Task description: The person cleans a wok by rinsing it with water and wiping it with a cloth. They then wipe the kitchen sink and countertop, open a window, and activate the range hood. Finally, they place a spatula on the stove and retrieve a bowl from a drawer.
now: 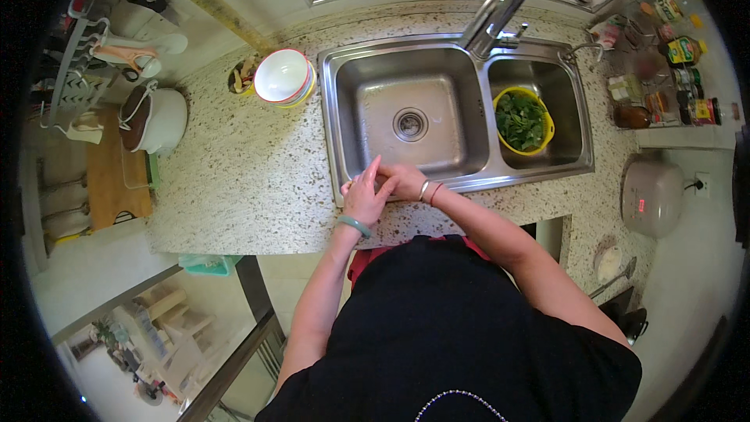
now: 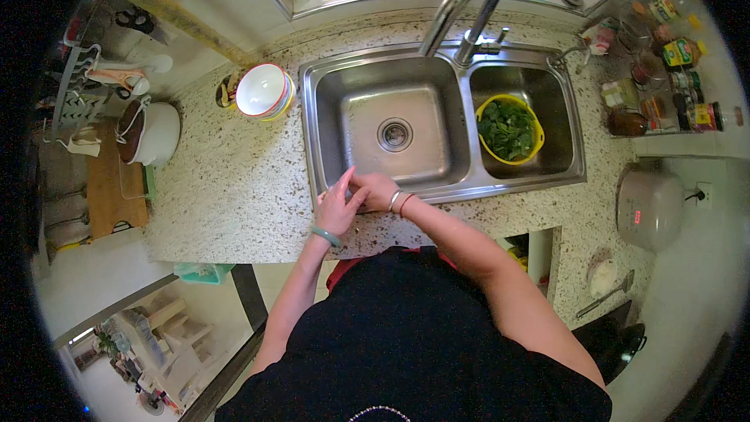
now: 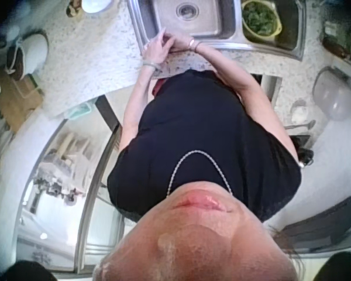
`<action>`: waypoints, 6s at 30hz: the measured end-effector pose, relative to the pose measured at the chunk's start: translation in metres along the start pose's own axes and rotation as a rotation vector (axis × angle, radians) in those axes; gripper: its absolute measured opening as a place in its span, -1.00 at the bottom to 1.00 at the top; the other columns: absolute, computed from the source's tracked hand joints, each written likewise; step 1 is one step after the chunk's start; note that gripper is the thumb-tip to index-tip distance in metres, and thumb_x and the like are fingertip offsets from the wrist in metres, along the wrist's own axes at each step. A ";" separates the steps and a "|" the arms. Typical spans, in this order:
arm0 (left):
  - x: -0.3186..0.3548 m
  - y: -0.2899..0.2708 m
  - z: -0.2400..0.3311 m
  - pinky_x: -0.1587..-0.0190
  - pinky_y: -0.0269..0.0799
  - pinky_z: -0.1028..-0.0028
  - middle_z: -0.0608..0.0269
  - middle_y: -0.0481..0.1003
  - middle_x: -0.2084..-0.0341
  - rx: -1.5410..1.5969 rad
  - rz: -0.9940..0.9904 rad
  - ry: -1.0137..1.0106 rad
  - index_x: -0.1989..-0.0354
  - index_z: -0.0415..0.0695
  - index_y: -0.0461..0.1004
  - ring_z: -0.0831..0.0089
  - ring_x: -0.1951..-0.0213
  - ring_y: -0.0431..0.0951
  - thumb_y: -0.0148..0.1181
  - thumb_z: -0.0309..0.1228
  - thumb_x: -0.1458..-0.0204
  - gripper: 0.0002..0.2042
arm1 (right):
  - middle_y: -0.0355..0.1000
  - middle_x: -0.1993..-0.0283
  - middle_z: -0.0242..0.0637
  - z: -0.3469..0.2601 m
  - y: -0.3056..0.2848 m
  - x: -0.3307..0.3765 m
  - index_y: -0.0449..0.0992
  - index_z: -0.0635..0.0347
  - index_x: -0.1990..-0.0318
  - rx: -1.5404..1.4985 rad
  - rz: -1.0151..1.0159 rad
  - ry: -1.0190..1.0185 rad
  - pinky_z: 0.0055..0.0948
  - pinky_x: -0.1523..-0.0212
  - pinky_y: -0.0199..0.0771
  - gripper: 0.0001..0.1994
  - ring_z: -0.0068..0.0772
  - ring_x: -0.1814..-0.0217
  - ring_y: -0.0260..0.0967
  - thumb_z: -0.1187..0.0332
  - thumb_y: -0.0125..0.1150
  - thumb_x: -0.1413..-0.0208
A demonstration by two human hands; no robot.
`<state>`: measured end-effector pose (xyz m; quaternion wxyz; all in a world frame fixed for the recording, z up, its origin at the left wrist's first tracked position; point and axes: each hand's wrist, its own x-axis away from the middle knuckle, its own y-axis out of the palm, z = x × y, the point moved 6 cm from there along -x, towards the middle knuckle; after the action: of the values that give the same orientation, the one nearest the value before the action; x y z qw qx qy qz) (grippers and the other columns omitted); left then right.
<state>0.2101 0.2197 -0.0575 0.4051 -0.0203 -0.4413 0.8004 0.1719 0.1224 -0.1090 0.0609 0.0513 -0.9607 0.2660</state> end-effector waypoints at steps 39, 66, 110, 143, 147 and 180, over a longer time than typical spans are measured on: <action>-0.262 0.198 0.235 -0.29 -0.01 0.37 0.14 -0.16 -0.38 1.277 -0.199 -0.096 -0.37 -0.14 -0.17 0.31 -0.37 -0.09 -0.04 -0.44 -0.16 -0.37 | 0.39 -0.06 -0.18 0.232 -0.359 0.061 0.47 0.11 0.03 0.204 1.141 0.374 -0.22 -0.08 0.28 -0.68 -0.14 -0.13 0.29 0.46 0.07 -0.01; -0.244 0.167 0.159 0.11 0.40 0.46 0.13 0.39 0.09 1.140 0.216 -0.135 -0.32 -0.05 0.03 0.43 0.09 0.42 0.13 -0.46 -0.07 -0.37 | 0.31 -0.16 -0.14 0.152 -0.223 0.063 0.42 0.30 0.04 0.260 0.846 0.180 -0.23 -0.11 0.32 -0.65 -0.01 -0.25 0.16 0.60 -0.06 0.04; -0.032 0.204 0.125 -0.29 -0.05 0.10 0.14 0.12 -0.28 -0.241 -0.191 0.381 -0.32 -0.08 0.03 0.28 -0.30 0.12 -0.09 -0.15 -0.16 -0.43 | 0.09 -0.34 -0.19 0.093 -0.108 0.218 0.25 0.15 -0.20 0.607 0.302 0.131 -0.26 -0.33 -0.01 -0.51 -0.17 -0.39 -0.03 0.13 -0.01 -0.17; -0.213 -0.240 0.404 -0.25 0.14 0.28 -0.03 0.31 -0.13 -0.309 0.951 0.940 -0.12 -0.27 0.32 0.12 -0.23 0.22 0.04 -0.45 -0.08 -0.60 | 0.36 -0.10 -0.10 -0.142 -0.504 -0.043 0.29 0.34 -0.13 -1.264 0.736 -0.422 -0.35 -0.06 0.38 -0.58 -0.28 -0.11 0.35 0.18 -0.10 -0.28; -0.264 -0.263 0.407 -0.27 0.09 0.31 0.08 0.33 -0.13 -0.473 0.990 0.897 -0.13 -0.22 0.33 0.25 -0.25 0.21 -0.06 -0.39 -0.14 -0.62 | 0.31 -0.15 -0.11 -0.136 -0.532 -0.090 0.25 0.31 -0.15 -1.338 0.714 -0.396 -0.31 -0.16 0.30 -0.55 -0.25 -0.17 0.28 0.14 -0.13 -0.28; -0.323 -0.388 0.475 -0.38 -0.13 0.35 0.45 0.06 -0.32 -0.943 1.279 1.031 -0.22 0.37 0.24 0.50 -0.32 0.07 0.03 -0.68 0.06 -0.32 | 0.22 -0.20 -0.14 -0.133 -0.614 -0.209 0.18 0.20 -0.20 -1.260 0.719 -0.667 -0.25 -0.07 0.36 -0.60 -0.26 -0.19 0.23 0.37 -0.04 -0.22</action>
<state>0.4858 -0.2141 0.4078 -0.0153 -0.7711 -0.3910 0.5023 0.4708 -0.3184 0.2837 -0.3016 -0.2288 -0.8556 -0.3531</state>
